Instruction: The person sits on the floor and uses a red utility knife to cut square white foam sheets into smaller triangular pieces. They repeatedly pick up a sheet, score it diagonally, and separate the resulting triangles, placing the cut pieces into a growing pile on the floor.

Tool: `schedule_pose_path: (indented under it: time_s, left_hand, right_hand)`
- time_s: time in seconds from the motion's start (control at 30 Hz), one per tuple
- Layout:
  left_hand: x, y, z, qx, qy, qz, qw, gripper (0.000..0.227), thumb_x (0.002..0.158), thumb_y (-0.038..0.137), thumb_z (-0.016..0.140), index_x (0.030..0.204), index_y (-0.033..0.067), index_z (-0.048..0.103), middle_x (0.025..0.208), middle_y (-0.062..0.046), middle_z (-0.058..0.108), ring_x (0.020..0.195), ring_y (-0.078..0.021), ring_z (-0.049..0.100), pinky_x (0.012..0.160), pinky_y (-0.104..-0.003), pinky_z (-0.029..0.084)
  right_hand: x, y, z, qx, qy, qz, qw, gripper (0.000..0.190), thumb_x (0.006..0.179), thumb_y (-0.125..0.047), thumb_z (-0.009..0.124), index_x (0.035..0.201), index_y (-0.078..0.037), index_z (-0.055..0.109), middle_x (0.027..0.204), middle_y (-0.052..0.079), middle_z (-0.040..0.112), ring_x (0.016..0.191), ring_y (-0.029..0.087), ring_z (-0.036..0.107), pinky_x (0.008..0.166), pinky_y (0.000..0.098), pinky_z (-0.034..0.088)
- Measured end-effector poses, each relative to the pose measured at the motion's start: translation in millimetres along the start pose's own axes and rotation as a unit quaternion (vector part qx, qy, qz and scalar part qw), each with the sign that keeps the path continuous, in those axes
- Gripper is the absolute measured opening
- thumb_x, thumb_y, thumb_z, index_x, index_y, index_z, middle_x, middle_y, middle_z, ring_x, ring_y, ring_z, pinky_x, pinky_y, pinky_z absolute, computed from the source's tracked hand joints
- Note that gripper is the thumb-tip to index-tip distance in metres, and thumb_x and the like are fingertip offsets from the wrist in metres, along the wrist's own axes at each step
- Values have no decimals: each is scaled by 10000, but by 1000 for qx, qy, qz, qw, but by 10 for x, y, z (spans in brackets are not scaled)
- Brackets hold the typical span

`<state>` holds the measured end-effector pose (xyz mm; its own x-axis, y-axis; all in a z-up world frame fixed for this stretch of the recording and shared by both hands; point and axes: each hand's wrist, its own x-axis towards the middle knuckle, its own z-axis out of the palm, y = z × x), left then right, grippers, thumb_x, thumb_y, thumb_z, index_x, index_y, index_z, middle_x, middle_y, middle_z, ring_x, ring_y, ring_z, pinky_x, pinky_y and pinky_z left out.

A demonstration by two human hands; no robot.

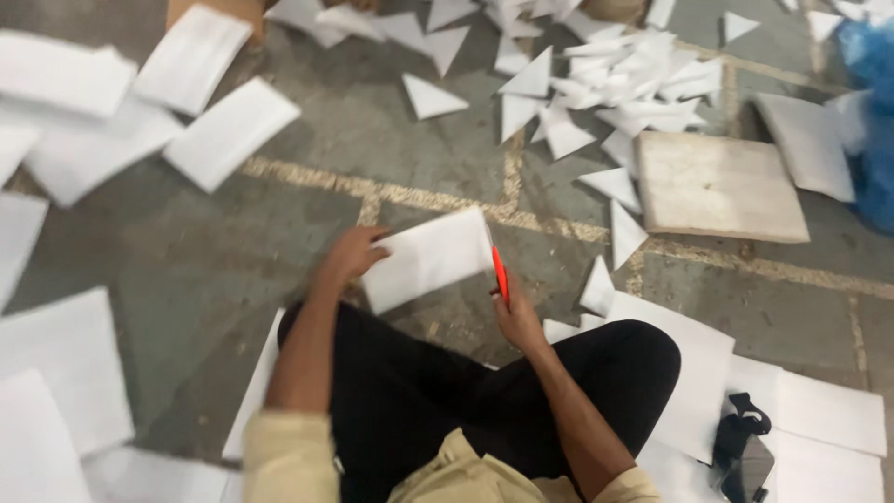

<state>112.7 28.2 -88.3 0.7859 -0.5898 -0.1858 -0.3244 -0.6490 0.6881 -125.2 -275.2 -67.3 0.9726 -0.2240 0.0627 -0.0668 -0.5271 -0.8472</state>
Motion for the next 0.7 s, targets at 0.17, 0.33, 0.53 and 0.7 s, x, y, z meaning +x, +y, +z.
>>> schedule_pose_path:
  time_s: [0.17,0.33,0.53,0.7]
  left_hand:
    - [42,396,607,183,88,-114,973,844,866,416,765,1534,115,347,1604,-131,323,1475,-382,271,1095,-793,215]
    - [-201,337,1135,240,22,-120,963,848,855,402,778,1557,182,356,1661,-75,254,1515,-361,218,1053,-761,309]
    - [-58,387,847,198,-10,-144,970,904,800,442,809,1554,217,364,1674,-43,210,1534,-349,179,1039,-749,366]
    - [-6,351,745,179,19,-138,974,792,839,389,785,1527,231,426,1659,-7,282,1514,-317,257,1005,-732,422]
  right_hand:
    - [-146,-226,119,-140,-53,3,989,625,979,-123,566,1561,-76,343,1136,325,663,1011,489,658,858,524,521]
    - [-83,-515,525,-259,-156,116,946,711,971,-184,539,1616,-220,243,1088,291,685,904,507,663,803,588,510]
    - [440,-428,1023,-208,-131,22,969,680,992,-128,501,1625,-200,263,1006,307,683,847,507,658,746,608,497]
    - [914,-341,1267,-255,-157,53,953,642,1007,-165,509,1610,-201,292,930,281,707,855,481,673,797,591,503]
